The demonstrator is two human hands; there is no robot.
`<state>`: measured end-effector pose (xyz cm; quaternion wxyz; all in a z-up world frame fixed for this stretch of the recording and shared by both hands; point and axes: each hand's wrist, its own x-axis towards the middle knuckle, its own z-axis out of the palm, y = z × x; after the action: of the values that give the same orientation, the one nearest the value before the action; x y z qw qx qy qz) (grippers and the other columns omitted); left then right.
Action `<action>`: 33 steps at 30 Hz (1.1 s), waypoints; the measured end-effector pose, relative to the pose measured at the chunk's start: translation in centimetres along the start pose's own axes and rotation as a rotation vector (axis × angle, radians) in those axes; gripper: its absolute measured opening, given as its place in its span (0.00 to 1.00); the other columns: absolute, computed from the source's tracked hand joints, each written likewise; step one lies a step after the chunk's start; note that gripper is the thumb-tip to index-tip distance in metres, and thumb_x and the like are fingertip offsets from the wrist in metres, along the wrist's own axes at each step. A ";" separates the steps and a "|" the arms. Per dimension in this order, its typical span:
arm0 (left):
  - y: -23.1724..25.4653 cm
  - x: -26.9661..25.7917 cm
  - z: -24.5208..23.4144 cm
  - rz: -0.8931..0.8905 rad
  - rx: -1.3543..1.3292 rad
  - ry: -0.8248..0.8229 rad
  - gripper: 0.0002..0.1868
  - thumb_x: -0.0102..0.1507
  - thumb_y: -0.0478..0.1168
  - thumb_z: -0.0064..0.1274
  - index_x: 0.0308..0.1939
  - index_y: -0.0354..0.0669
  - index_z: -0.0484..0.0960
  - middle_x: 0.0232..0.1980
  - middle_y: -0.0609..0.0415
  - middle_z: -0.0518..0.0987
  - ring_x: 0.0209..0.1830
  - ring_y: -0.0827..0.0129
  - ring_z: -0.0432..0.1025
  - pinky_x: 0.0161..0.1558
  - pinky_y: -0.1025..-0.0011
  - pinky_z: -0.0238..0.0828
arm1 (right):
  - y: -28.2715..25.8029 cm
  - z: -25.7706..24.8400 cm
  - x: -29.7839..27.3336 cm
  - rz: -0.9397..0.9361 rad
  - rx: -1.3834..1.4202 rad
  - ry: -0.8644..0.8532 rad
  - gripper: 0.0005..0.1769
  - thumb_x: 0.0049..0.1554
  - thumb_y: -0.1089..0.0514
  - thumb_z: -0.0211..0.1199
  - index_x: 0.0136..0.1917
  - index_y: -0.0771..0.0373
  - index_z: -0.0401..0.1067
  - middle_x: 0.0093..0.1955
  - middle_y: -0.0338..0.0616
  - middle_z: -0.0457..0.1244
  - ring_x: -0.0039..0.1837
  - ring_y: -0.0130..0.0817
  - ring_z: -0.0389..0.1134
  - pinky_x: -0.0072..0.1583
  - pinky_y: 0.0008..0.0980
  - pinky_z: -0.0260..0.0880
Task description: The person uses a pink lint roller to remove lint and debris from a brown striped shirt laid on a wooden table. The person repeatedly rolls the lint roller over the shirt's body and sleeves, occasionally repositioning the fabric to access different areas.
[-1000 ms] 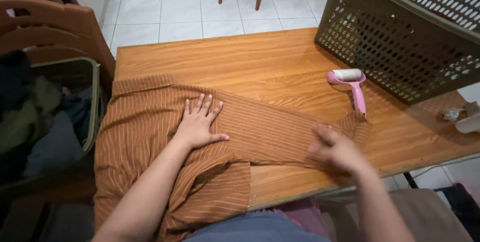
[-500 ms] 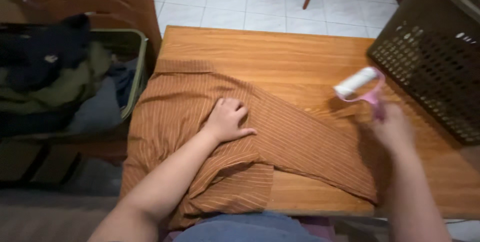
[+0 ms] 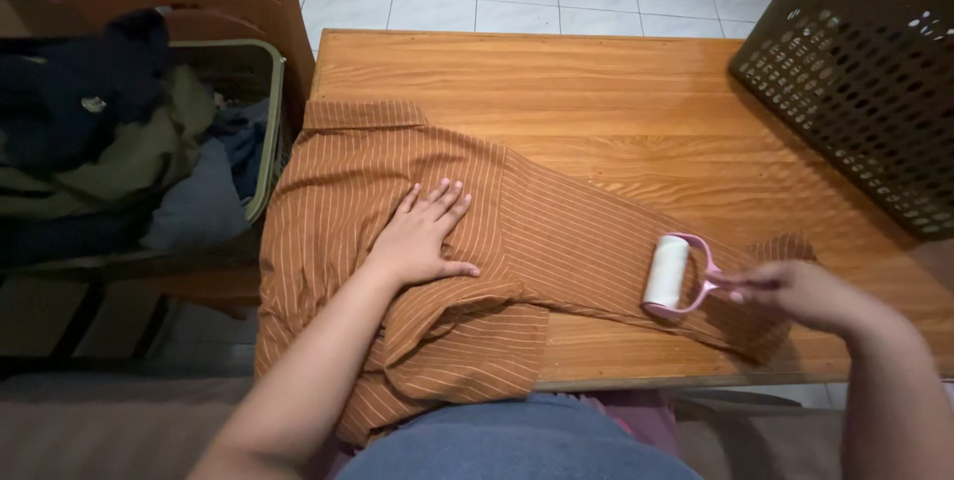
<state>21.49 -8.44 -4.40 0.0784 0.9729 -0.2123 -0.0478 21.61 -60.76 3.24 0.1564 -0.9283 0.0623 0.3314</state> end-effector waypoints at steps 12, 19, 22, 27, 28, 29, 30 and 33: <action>-0.6 0.1 0.0 -0.052 -0.095 0.023 0.73 0.45 0.79 0.62 0.78 0.39 0.47 0.82 0.47 0.47 0.83 0.62 0.39 0.78 0.56 0.29 | -23.3 7.7 3.9 -0.381 0.051 0.130 0.22 0.61 0.42 0.58 0.68 0.35 0.73 0.62 0.38 0.70 0.62 0.36 0.71 0.65 0.41 0.69; -0.4 -0.4 0.1 -0.013 -0.124 0.076 0.65 0.43 0.80 0.60 0.76 0.51 0.61 0.82 0.50 0.50 0.83 0.63 0.40 0.79 0.55 0.28 | -4.7 5.6 -2.9 0.022 0.330 0.126 0.26 0.54 0.39 0.66 0.61 0.50 0.82 0.55 0.45 0.76 0.56 0.40 0.75 0.59 0.41 0.74; -0.1 -0.3 -1.1 -0.032 -0.133 0.029 0.63 0.44 0.81 0.57 0.75 0.53 0.62 0.82 0.51 0.49 0.83 0.64 0.38 0.78 0.55 0.28 | 2.9 5.1 -6.7 0.283 0.220 0.145 0.25 0.56 0.39 0.68 0.65 0.40 0.81 0.59 0.47 0.75 0.57 0.36 0.72 0.58 0.39 0.71; 2.3 0.5 -5.4 -0.151 -0.200 -0.210 0.61 0.52 0.83 0.47 0.78 0.51 0.56 0.85 0.51 0.42 0.86 0.61 0.32 0.81 0.53 0.26 | 1.8 4.6 -9.0 0.054 0.204 0.285 0.26 0.56 0.42 0.65 0.68 0.36 0.75 0.57 0.42 0.74 0.54 0.35 0.74 0.56 0.37 0.73; 3.3 0.5 -6.0 -0.179 -0.150 -0.292 0.62 0.52 0.84 0.45 0.79 0.51 0.52 0.85 0.51 0.39 0.86 0.59 0.30 0.81 0.52 0.24 | 0.0 4.7 -8.9 -0.041 0.225 0.328 0.29 0.55 0.43 0.65 0.70 0.38 0.73 0.56 0.44 0.75 0.53 0.35 0.73 0.56 0.36 0.72; 4.5 0.5 -6.3 -0.207 -0.099 -0.373 0.63 0.53 0.84 0.44 0.80 0.52 0.47 0.85 0.50 0.36 0.85 0.57 0.27 0.80 0.51 0.22 | -2.2 5.0 -8.3 -0.108 0.254 0.311 0.26 0.55 0.44 0.65 0.68 0.41 0.75 0.56 0.42 0.75 0.53 0.35 0.74 0.56 0.37 0.73; 5.8 0.3 -6.3 -0.169 -0.048 -0.375 0.68 0.51 0.85 0.45 0.80 0.47 0.42 0.85 0.48 0.33 0.84 0.56 0.25 0.79 0.51 0.20 | -4.8 5.4 -7.3 -0.175 0.279 0.293 0.25 0.56 0.44 0.65 0.66 0.44 0.77 0.57 0.41 0.75 0.54 0.35 0.75 0.56 0.37 0.75; 8.1 -1.0 -5.4 -0.100 0.069 -0.366 0.79 0.46 0.87 0.50 0.80 0.38 0.32 0.83 0.42 0.29 0.83 0.56 0.23 0.77 0.52 0.17 | -12.7 7.4 -3.5 -0.316 0.080 0.271 0.22 0.57 0.42 0.64 0.64 0.45 0.78 0.60 0.39 0.72 0.60 0.35 0.74 0.61 0.37 0.72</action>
<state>17.99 -14.59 2.41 0.0028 0.9594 -0.1759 -0.2203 17.29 -46.31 3.17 0.2335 -0.9556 -0.0505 0.1723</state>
